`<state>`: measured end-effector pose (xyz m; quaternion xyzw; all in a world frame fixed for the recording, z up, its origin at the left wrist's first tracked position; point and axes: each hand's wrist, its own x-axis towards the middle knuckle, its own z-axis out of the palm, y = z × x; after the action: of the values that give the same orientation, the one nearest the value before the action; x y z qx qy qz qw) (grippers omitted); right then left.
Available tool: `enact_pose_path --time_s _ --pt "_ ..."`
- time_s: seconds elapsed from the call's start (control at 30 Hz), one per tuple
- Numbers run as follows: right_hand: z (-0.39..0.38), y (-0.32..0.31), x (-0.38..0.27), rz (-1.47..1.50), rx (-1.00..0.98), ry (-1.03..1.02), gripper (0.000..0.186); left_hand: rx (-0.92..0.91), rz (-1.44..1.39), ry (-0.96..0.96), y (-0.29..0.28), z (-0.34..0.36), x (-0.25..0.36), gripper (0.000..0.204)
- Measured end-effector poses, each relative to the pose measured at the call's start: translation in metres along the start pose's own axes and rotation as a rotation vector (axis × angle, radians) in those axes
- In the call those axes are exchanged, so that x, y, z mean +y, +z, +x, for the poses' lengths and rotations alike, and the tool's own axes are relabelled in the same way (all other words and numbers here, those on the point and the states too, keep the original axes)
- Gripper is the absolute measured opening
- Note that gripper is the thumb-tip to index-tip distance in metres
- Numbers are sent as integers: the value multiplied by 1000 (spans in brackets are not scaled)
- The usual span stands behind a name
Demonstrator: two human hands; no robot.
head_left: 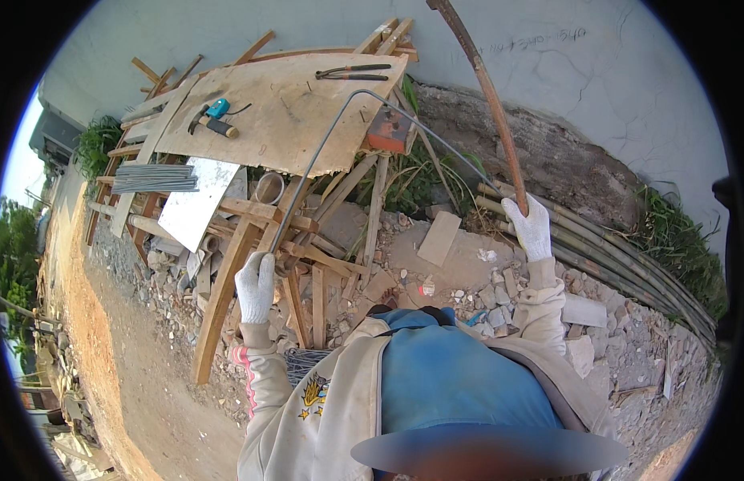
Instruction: The person repeatedly bends thin metal rods into U-shapes using a curved metal bar as a lever against a wooden workbench. They pick up rods from a pile, position them, apply force to bend them, and place the finished pieces aside.
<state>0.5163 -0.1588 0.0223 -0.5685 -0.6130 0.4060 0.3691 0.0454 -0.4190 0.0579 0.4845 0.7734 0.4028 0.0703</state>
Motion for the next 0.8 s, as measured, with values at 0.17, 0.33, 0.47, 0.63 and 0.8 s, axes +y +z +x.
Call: enact_pose_path --time_s 0.17,0.33,0.47,0.63,0.8 --pt "1 -14 -2 -440 84 -7 45 -133 -21 -78 37 17 -13 25" --pt "30 -15 -12 -546 95 -69 47 -186 11 -98 52 27 -10 24" --pt "53 -19 -24 -625 22 -9 45 -181 -78 -111 58 28 -7 24" --pt "81 -22 -34 -770 19 -150 47 -250 -22 -182 57 32 3 25" --pt "77 -14 -39 -753 -49 -17 47 -254 -21 -175 45 42 3 27"
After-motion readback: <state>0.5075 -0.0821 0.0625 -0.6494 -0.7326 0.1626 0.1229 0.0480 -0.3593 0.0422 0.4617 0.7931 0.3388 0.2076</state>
